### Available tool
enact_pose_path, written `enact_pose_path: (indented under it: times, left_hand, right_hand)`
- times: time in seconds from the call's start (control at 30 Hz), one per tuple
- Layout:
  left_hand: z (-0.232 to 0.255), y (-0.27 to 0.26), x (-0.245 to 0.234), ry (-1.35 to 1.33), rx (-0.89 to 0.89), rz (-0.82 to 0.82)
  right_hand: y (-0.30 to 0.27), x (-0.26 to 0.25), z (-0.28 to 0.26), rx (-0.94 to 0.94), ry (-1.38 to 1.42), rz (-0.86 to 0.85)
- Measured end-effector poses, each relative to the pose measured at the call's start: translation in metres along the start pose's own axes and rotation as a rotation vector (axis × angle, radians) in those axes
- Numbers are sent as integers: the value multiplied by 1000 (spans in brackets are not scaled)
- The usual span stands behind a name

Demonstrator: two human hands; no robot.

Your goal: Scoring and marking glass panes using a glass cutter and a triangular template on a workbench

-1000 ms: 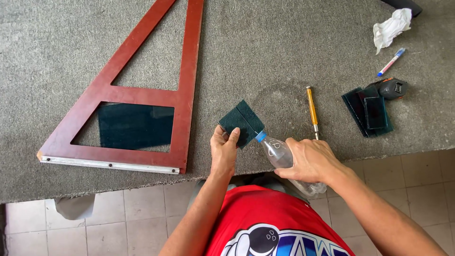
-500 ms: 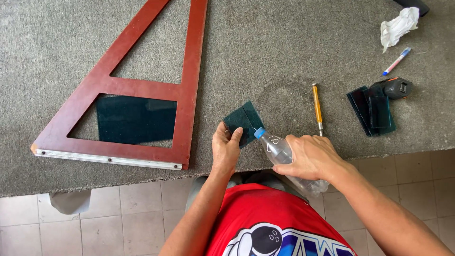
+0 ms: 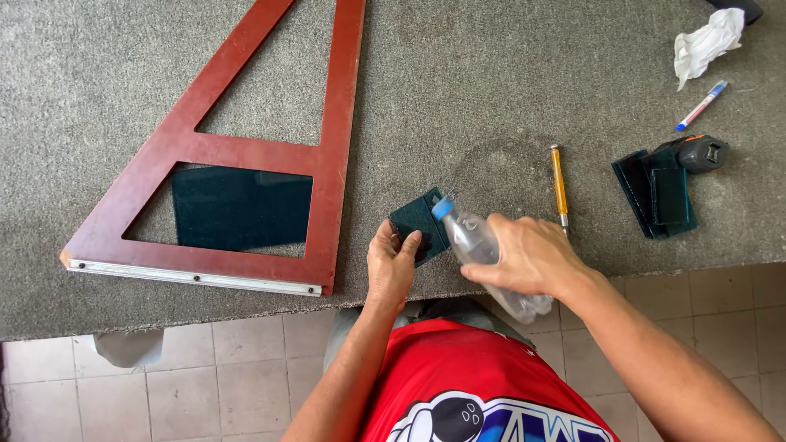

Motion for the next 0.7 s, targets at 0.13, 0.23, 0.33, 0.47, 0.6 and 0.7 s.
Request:
enact_pose_path:
  times: [0.13, 0.23, 0.33, 0.47, 0.6, 0.7]
  left_hand:
    - [13, -5, -4, -222, -38, 26]
    - [15, -12, -10, -327, -42, 35]
    - [21, -16, -11, -381, -33, 37]
    - [44, -25, -7, -358, -38, 15]
    - [53, -25, 1, -359, -44, -22]
    - [58, -11, 9, -329, -27, -68]
  right_hand:
    - [12, -25, 17, -160, 228, 385]
    - [46, -37, 52, -286, 361, 692]
    - [85, -39, 77, -415, 439, 971]
    - [106, -34, 91, -524, 530, 1152]
    - [90, -10, 93, -405, 550, 1123]
    - [70, 16, 85, -280, 587, 1078]
Point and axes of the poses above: each hand's wrist, its own y-axis towards the middle knuckle, its own x-axis out of the palm, z = x × y, the point moved 4 cm from there along y, towards the middle knuckle, and after that the axes turned 15 degrees about -z, right-handed, at the moved point
